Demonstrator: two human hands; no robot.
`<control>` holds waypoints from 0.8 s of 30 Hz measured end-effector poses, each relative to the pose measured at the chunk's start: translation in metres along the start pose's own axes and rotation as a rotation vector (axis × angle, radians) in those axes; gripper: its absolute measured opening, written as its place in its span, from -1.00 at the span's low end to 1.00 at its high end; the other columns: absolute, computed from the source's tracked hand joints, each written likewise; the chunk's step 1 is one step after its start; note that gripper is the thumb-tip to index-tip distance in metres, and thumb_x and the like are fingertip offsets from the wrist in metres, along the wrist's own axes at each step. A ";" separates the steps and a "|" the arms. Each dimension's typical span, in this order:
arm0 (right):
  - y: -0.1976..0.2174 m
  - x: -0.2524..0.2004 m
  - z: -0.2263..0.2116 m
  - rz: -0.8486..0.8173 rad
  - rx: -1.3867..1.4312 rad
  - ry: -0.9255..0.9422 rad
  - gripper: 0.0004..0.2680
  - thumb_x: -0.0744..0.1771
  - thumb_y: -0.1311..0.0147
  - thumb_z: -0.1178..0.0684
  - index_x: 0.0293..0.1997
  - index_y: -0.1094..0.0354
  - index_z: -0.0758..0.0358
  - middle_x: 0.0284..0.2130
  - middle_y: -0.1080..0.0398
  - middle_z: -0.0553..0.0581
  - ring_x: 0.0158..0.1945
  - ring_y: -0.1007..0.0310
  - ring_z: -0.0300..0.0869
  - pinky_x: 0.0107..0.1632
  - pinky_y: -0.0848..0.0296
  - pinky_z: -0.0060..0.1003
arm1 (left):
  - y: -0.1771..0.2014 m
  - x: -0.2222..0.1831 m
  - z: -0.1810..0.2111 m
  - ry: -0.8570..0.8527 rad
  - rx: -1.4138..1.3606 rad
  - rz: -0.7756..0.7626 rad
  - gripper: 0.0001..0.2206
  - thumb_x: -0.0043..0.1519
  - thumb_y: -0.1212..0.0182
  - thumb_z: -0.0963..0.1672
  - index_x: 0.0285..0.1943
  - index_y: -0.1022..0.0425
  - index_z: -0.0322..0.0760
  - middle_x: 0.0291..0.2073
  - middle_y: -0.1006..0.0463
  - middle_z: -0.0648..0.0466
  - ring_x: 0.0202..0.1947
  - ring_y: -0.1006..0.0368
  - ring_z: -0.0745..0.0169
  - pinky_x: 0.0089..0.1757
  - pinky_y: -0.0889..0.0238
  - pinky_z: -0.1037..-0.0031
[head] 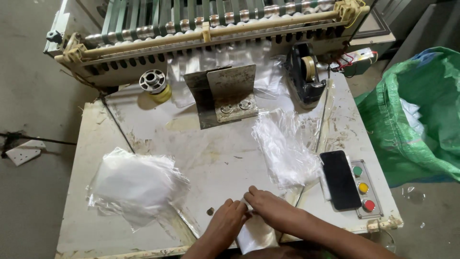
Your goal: Folding small plastic bags and stacking them on a workstation table
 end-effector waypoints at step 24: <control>0.278 0.012 0.267 0.949 0.561 -0.753 -0.78 0.37 -0.11 -0.14 -0.35 -0.59 0.09 -0.10 -0.52 0.02 0.06 -0.41 -0.09 -0.02 -0.27 -0.04 | 0.102 0.036 0.027 -0.031 -0.137 0.356 -0.74 0.31 -0.05 -0.26 0.12 -0.56 -0.36 0.07 -0.64 -0.07 0.20 -0.50 -0.08 0.14 -0.38 0.18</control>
Point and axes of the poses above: each hand's wrist, its own x-axis towards the middle knuckle, its own y-axis out of the back of the hand, z = x × y, the point moved 5 cm from there along x, towards the middle knuckle
